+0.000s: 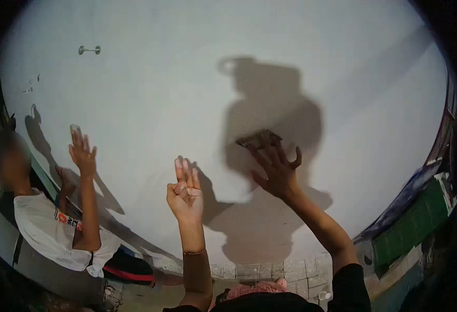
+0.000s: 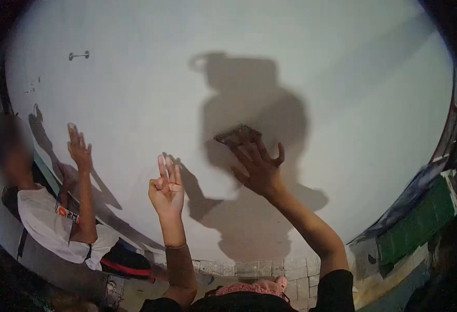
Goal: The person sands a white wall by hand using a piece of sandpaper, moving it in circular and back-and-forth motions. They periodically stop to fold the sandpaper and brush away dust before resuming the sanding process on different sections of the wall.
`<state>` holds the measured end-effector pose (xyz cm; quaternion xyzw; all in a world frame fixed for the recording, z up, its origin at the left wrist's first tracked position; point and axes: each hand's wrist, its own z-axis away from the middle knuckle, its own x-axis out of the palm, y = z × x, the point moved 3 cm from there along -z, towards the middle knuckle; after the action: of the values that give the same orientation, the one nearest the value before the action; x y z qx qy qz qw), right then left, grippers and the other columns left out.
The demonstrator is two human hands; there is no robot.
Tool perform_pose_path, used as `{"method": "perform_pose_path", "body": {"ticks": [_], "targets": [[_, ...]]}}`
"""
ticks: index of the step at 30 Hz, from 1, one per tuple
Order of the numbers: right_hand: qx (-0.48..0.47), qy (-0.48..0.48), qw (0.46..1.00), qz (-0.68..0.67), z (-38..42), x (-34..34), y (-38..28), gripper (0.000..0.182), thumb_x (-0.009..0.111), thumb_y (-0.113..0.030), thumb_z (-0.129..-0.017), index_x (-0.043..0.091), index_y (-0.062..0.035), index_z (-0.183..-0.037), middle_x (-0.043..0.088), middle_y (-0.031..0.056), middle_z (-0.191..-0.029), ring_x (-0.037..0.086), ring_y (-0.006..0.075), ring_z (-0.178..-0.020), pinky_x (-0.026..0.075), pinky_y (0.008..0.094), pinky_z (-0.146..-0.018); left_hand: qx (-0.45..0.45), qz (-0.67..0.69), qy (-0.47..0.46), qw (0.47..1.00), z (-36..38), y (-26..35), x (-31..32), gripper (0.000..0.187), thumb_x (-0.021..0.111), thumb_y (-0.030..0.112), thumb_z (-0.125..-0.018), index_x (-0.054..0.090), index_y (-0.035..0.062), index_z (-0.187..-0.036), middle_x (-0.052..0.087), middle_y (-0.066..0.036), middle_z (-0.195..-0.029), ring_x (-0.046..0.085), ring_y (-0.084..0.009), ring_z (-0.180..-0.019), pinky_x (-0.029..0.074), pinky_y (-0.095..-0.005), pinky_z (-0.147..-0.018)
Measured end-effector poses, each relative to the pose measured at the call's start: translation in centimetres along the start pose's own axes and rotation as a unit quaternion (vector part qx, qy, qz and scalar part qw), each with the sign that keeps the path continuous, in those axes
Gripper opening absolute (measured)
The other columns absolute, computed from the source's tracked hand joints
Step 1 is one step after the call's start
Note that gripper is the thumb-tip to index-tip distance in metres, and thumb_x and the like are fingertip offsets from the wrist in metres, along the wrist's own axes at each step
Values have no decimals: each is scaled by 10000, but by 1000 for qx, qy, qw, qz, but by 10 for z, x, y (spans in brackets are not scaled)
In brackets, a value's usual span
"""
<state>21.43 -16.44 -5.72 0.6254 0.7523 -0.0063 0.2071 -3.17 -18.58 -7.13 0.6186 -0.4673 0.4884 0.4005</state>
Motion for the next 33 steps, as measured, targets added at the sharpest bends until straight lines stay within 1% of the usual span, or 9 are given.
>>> {"method": "perform_pose_path", "body": {"ticks": [1, 5, 9, 14, 19, 23, 26, 30, 33], "targets": [[-13, 19, 1000, 10, -2, -1, 6, 593, 579, -436, -855, 449, -249, -1403, 308, 80, -1522, 255, 267, -1407, -24, 565, -1072, 3, 20, 14, 1000, -3, -2, -2, 397, 360, 5, -851, 504, -51, -1217, 440, -102, -1430, 362, -225, -1355, 324, -383, -1137], [214, 75, 973, -28, -15, -23, 60, 583, 551, -387, -894, 397, -219, -1431, 227, 105, -1552, 195, 272, -1430, -51, 581, -1069, 113, -98, 47, 988, -14, 4, 2, 355, 415, 188, -985, 474, -68, -1224, 446, -126, -1416, 396, -238, -1331, 333, -357, -1125], [76, -23, 993, -89, 6, -8, 5, 576, 547, -319, -896, 390, -192, -1435, 192, 111, -1562, 138, 304, -1444, -61, 580, -1068, 271, -328, -88, 901, -35, 6, 19, 384, 495, 204, -986, 454, -60, -1262, 417, -158, -1422, 377, -238, -1338, 321, -340, -1132], [62, -18, 997, -36, 4, -8, 16, 577, 533, -292, -905, 370, -191, -1449, 176, 118, -1565, 123, 310, -1447, -60, 574, -1071, 355, -392, -31, 848, -38, -22, 60, 262, 524, 196, -980, 634, 8, -835, 612, -52, -774, 462, -75, -565, 388, -196, -545], [240, 59, 967, -62, 13, -4, 44, 601, 530, -393, -913, 351, -222, -1460, 156, 100, -1571, 143, 305, -1438, -81, 569, -1068, 255, -313, -152, 902, -33, -1, 66, 439, 485, 341, -994, 434, 77, -647, 498, -38, -662, 442, -93, -536, 453, -252, -663], [172, -10, 980, -101, 28, 3, 3, 542, 494, -351, -939, 375, -208, -1448, 142, 116, -1572, 121, 328, -1440, -78, 595, -1055, -6, 26, -379, 925, -19, 0, 67, 391, 410, 364, -1005, 561, 31, -869, 614, -113, -902, 604, -192, -885, 491, -364, -943], [144, -15, 988, -61, 29, 4, 11, 547, 511, -335, -930, 382, -191, -1442, 134, 128, -1572, 102, 314, -1446, -66, 585, -1059, -50, 89, -328, 939, -2, 2, 67, 599, 290, 357, -1023, 170, -40, -1455, 218, -201, -1517, 203, -250, -1417, 239, -394, -1176], [186, 21, 981, -50, 17, -1, 10, 583, 560, -369, -901, 394, -197, -1432, 170, 129, -1564, 134, 292, -1443, -64, 554, -1075, 5, 19, -280, 960, -12, 4, 60, 556, 296, 346, -1026, 245, -18, -1444, 304, -215, -1480, 287, -271, -1389, 284, -399, -1150], [140, -4, 986, -88, 17, 8, -8, 607, 577, -413, -885, 391, -234, -1434, 227, 129, -1548, 178, 282, -1433, -59, 564, -1080, 221, -357, -235, 876, -25, -5, 65, 533, 328, 331, -1021, 265, 33, -1458, 215, -217, -1520, 216, -300, -1417, 260, -425, -1138]]}}
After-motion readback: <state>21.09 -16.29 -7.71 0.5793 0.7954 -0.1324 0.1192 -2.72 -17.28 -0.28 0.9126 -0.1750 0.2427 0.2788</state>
